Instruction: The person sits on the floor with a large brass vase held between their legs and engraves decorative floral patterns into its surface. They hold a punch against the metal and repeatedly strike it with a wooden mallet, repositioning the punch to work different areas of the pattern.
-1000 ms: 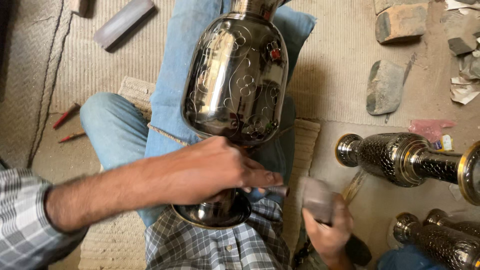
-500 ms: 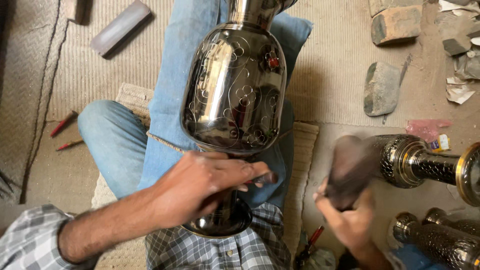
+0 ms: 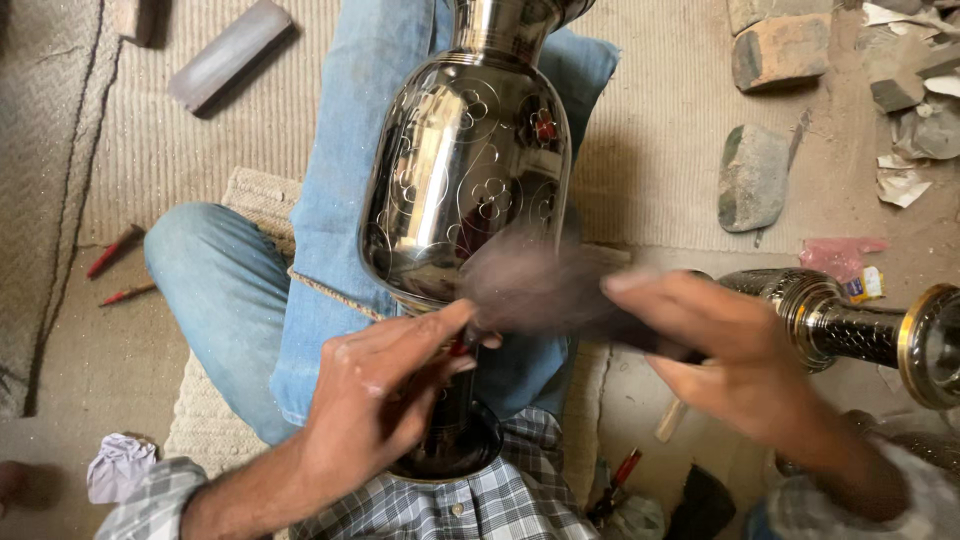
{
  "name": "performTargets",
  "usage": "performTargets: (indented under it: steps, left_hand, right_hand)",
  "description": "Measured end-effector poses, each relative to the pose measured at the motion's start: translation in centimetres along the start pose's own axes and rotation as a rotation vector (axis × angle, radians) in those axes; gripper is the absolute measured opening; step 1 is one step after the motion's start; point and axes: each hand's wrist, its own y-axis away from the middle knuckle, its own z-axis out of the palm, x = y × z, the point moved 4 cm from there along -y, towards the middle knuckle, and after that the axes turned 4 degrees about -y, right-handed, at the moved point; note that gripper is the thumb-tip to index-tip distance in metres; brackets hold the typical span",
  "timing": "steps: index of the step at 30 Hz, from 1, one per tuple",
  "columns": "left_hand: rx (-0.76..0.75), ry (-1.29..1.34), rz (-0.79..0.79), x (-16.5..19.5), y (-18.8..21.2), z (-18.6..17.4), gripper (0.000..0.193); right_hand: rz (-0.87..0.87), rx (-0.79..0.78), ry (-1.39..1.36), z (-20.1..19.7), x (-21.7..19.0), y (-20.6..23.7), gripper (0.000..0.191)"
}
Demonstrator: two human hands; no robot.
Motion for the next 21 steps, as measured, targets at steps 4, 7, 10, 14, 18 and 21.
performTargets:
  steps: [4, 7, 10, 14, 18, 21]
  left_hand:
    - [0.119, 0.076, -0.009, -0.8, 0.5, 0.8, 0.052]
    - [0.165, 0.172, -0.137, -1.3, 1.5, 0.9, 0.047]
    - [0.193, 0.233, -0.248, -1.6, 2.2, 1.2, 0.039]
    - [0.267, 0.216, -0.292, -2.0, 3.0, 1.4, 0.035]
    - [0.317, 0.294, -0.305, -2.7, 3.7, 1.9, 0.037]
    - [0.313, 0.293, -0.278, -2.9, 4.1, 2.1, 0.037]
  right_hand:
    - [0.084, 0.05, 0.043, -1.4, -0.6, -2.1, 0.089]
    - [0.057, -0.096, 0.158, -1.9, -1.1, -3.6, 0.084]
    - [0.256, -0.3, 0.294, -2.4, -1.0, -4.7, 0.081]
    - [0.101, -0.32, 0.414, -3.7, -3.3, -6.4, 0.092]
    - [0.027, -0.185, 0.154, -4.7, -5.5, -7.9, 0.08]
    - [0.038, -0.377, 0.553, -4.4, -5.9, -7.8, 0.088]
